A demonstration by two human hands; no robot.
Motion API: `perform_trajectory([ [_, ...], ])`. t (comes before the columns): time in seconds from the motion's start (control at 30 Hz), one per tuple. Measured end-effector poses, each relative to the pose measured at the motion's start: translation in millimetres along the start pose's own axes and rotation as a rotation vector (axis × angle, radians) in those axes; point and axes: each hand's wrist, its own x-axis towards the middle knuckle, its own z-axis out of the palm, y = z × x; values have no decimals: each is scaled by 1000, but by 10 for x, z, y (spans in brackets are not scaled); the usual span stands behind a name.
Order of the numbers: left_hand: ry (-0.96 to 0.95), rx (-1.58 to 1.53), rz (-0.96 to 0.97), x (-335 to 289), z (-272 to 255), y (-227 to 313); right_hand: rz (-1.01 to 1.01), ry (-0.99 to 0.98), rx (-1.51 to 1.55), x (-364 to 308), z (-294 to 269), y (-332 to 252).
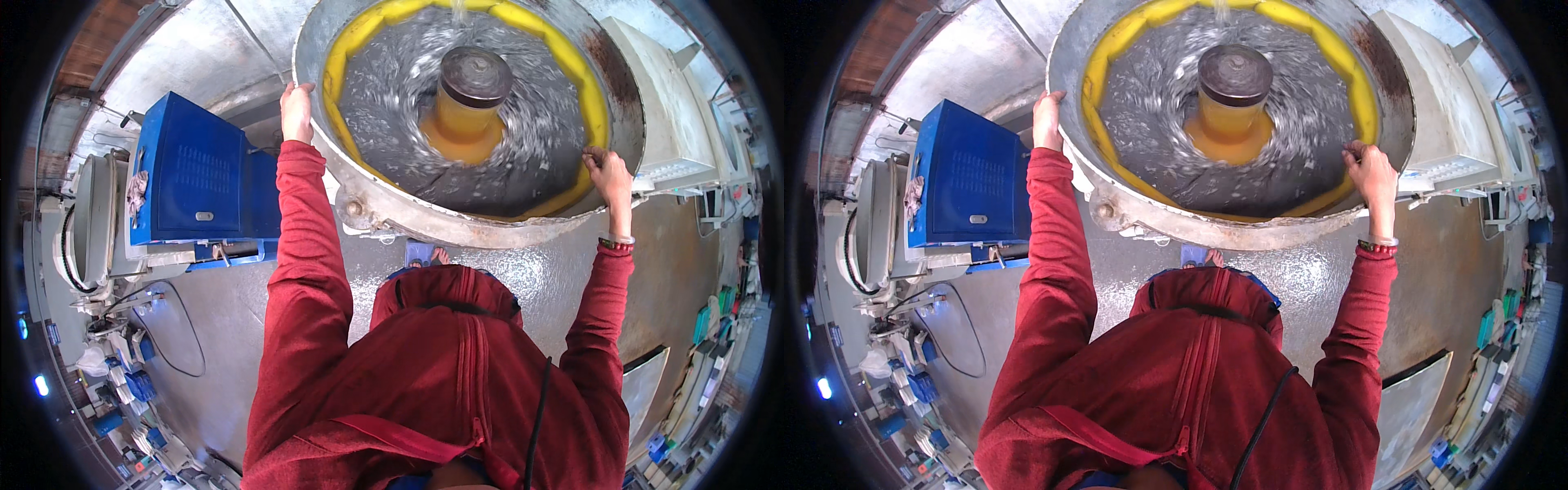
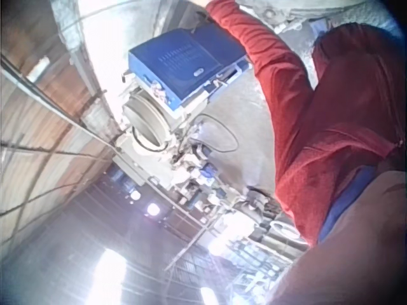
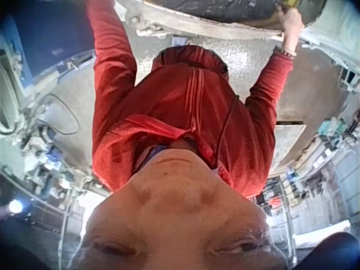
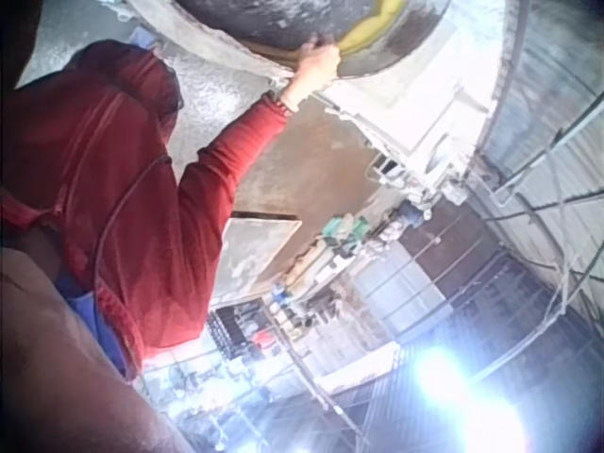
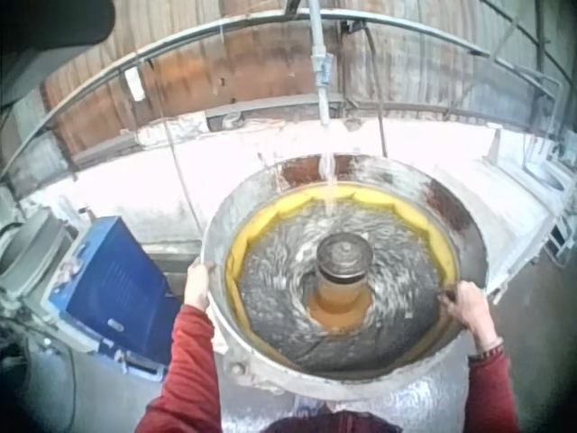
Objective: The person uses a hose to spray water and foam over the surfaces of several industrial vibratory finishing machines containing metal components and polishing media.
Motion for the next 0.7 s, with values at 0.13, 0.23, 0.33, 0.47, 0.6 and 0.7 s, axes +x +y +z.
perform_trajectory([
  [0.13,-9,-1,-19,108,-23,-84,10,-41,-12,4,-40,10],
  [0.23,12,-4,-34,101,-30,-75,12,-20,0,-8,-61,-25],
  [0.33,12,3,-65,113,-69,-72,3,2,3,0,-40,-1],
  [0.47,-24,-57,-112,49,-12,-27,7,15,-6,1,-35,3],
  [0.6,19,21,-44,175,-103,-129,13,-10,7,-11,-57,-30],
  [0.7,12,71,-32,157,-101,-131,7,-17,0,-7,-56,-33],
])
